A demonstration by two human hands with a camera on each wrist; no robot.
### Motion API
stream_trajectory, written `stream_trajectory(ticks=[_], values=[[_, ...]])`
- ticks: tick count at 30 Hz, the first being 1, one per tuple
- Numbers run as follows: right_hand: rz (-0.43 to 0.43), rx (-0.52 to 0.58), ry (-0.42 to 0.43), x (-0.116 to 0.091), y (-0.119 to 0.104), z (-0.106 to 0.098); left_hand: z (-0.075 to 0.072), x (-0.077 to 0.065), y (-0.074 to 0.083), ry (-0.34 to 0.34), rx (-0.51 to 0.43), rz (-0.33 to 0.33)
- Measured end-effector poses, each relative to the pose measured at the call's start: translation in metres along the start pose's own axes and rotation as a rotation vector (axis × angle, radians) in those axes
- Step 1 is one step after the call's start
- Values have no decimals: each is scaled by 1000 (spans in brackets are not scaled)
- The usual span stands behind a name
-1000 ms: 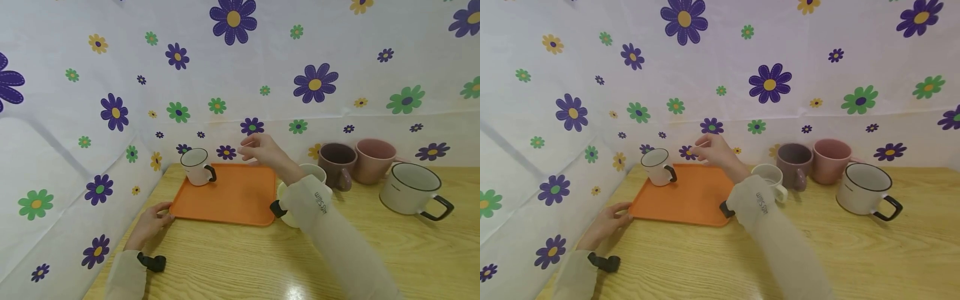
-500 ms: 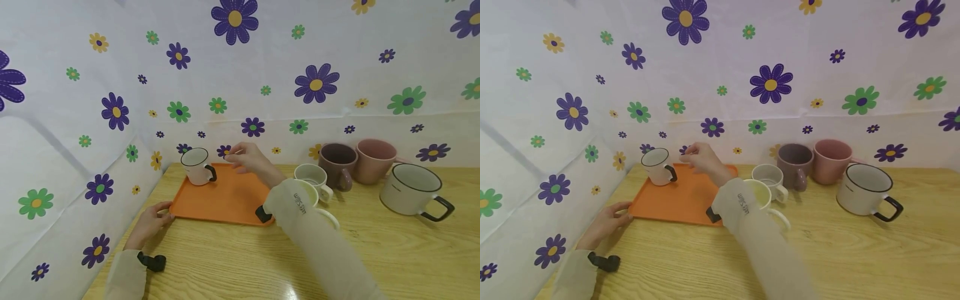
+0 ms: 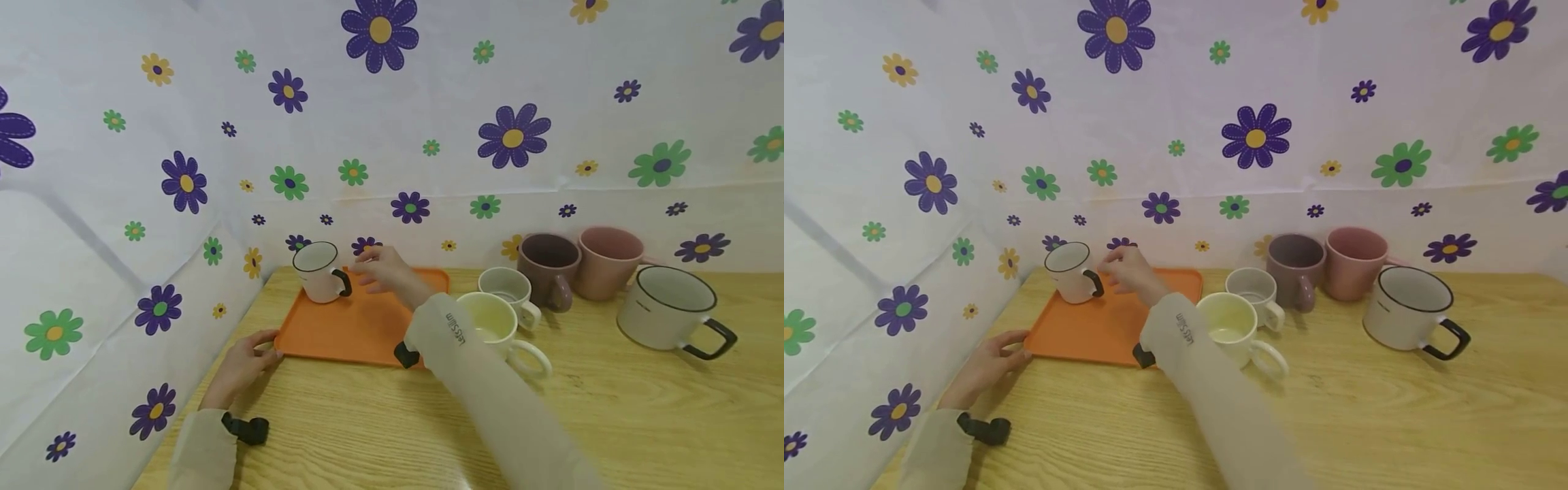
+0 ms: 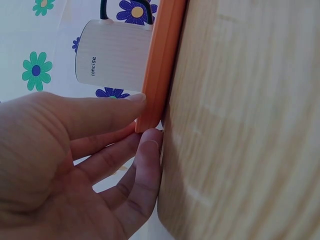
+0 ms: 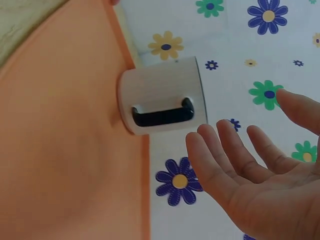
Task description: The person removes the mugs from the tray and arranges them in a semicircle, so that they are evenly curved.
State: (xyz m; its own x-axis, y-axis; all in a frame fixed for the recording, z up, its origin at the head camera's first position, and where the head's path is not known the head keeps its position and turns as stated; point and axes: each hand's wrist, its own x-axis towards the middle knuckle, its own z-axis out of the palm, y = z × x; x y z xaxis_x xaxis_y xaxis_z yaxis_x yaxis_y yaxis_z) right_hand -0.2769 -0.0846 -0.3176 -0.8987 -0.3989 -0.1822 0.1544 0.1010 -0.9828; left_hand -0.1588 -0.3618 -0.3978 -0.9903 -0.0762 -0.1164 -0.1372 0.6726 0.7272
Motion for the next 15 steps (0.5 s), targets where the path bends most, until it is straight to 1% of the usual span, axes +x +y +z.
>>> stream_trajectory(ticks=[5,9,12,15], values=[[23,10,-20,8,11,13,0,0,-1,-6,-2,3],[12,17,-34,11,16,21,0,0,-1,2,12,7],[-11,21,-8,13,18,23,0,0,-1,9,19,5],[-34,6,29,16,20,24,-1,0,0,2,7,-6]])
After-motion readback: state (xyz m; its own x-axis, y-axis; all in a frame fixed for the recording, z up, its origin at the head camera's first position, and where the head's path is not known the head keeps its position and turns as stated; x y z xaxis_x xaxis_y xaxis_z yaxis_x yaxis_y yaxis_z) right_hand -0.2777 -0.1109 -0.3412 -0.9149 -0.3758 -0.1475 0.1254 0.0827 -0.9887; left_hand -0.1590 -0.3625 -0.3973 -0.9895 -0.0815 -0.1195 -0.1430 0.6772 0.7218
